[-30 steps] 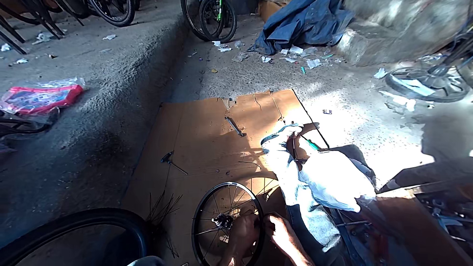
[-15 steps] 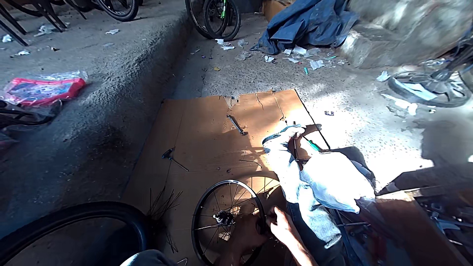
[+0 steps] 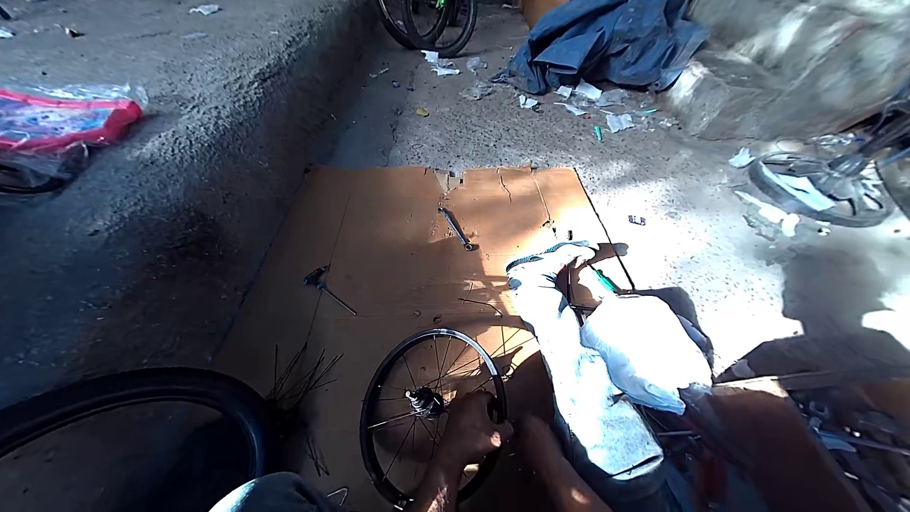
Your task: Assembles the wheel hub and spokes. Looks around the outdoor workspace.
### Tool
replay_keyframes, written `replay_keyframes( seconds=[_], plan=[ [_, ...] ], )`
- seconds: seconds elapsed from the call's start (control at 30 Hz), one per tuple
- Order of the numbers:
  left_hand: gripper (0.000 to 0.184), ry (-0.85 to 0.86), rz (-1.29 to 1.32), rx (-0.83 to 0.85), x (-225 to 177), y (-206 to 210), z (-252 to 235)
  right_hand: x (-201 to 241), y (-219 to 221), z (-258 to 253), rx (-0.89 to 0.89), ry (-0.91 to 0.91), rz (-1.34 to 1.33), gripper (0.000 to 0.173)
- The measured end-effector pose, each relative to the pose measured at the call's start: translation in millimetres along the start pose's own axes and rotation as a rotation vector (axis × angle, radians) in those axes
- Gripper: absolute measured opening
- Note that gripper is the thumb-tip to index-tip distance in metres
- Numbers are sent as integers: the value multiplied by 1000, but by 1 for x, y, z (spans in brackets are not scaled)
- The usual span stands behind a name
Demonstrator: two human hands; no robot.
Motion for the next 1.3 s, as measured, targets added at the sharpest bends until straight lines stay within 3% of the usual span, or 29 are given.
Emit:
replay_keyframes(
  seconds=[0.13, 0.3, 0.43, 0.53, 0.6, 0.77, 0.9, 1.13, 1.3],
  plan=[
    [46, 16, -65, 57, 0, 8, -2, 3, 8, -1, 5, -43, 9, 29],
    [47, 20, -63, 92, 2, 2, -4, -1, 9, -9, 17, -29, 6, 32],
    [49, 34, -53, 101, 4, 3, -5, 2, -6, -3, -130, -12, -28, 27],
    [53, 54, -36, 119, 5, -1, -3, -3, -28, 9, -252, 3, -259, 31],
    [56, 78, -22, 135, 7, -1, -4, -9, -31, 25, -354, -87, -580, 26],
    [48, 90, 28, 176, 10, -3, -10, -1, -23, 43, -271, -85, -1144, 15],
    [33, 127, 59, 134, 14, -2, -11, 3, -11, 39, -239, -62, -1250, 17],
    [35, 179, 11, 76, 16, -1, -9, 6, -6, 46, -228, -38, -1285, 17],
    [33, 196, 36, 56, 20, 4, -11, 8, -5, 50, -309, -50, -1160, 16]
  ],
)
Point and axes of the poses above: each hand's wrist, its own z-axis away from the middle knuckle, its own y-axis out of the palm, x = y × z, the point moved 1 cm from there along -z, towards the middle knuckle, and after that the axes turned 7 degrees about -x, right-handed, at the moved point
